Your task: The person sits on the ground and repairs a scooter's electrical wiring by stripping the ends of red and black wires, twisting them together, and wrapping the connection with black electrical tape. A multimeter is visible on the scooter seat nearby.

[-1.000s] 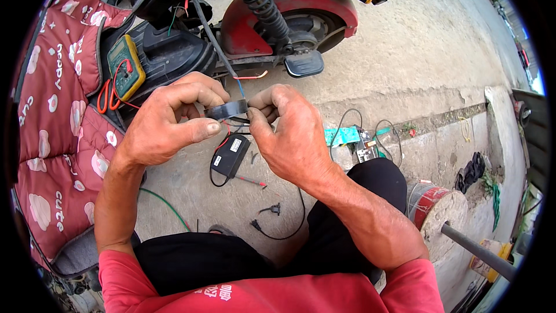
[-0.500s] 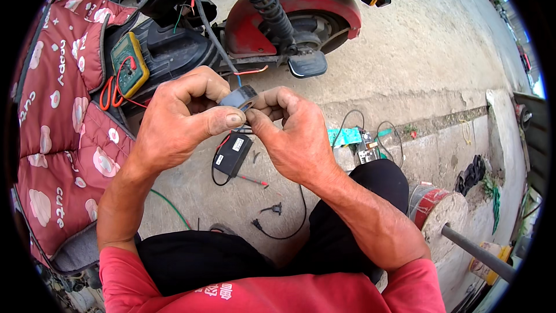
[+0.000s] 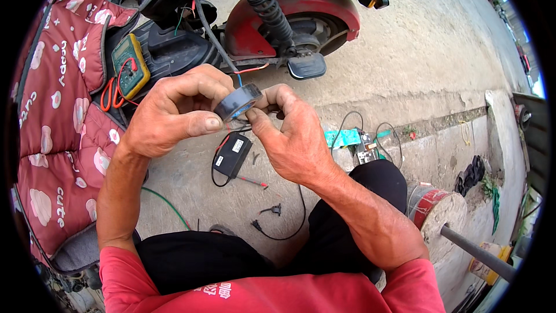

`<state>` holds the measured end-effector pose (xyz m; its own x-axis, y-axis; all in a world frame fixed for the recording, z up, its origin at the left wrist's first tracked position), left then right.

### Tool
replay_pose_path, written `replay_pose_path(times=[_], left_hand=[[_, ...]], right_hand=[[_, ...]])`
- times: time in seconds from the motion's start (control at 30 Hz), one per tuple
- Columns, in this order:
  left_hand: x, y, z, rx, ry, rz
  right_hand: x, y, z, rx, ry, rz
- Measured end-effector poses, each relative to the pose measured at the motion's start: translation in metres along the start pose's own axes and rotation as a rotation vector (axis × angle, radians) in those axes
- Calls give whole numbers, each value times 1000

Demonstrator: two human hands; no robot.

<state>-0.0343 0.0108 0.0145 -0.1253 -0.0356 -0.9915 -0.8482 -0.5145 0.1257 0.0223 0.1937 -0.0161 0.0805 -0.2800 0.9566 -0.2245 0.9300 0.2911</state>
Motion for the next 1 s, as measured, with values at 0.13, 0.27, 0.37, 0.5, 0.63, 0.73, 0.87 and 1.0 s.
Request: replay_pose_path(times=[0.13, 0.27, 0.37, 0.5, 0.63, 0.73, 0.87, 1.0], left_hand=[[-1, -4, 3, -97, -36, 16], [-6, -11, 3, -202, 50, -18], [-10, -19, 8, -292, 103, 120], [-15, -24, 12, -350, 18, 422], [-15, -27, 17, -373, -159, 626], [-13, -26, 21, -371, -213, 739], [-14, -26, 23, -453, -209, 739], [-8, -17, 18, -499, -197, 723]], right_hand=[[-9, -6, -1, -14, -18, 210], [-6, -11, -2, 25, -123, 322], [-9, -12, -3, -25, -113, 255], [-13, -15, -2, -49, -212, 247], [-20, -21, -2, -83, -185, 340], [-19, -23, -4, -24, -297, 367], [-25, -24, -3, -25, -338, 533], [-24, -23, -1, 54, -321, 714]])
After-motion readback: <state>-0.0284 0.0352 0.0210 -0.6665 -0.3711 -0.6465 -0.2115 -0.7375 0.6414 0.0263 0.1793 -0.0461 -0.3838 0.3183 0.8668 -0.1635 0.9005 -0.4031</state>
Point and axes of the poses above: each hand's wrist, its own z-axis towards the middle knuckle, its own y-axis out of the back of the hand, x = y × z, the point moved 4 cm from there along z, towards the middle knuckle, and after that the axes turned 10 degrees about x, right-handed, at the moved point
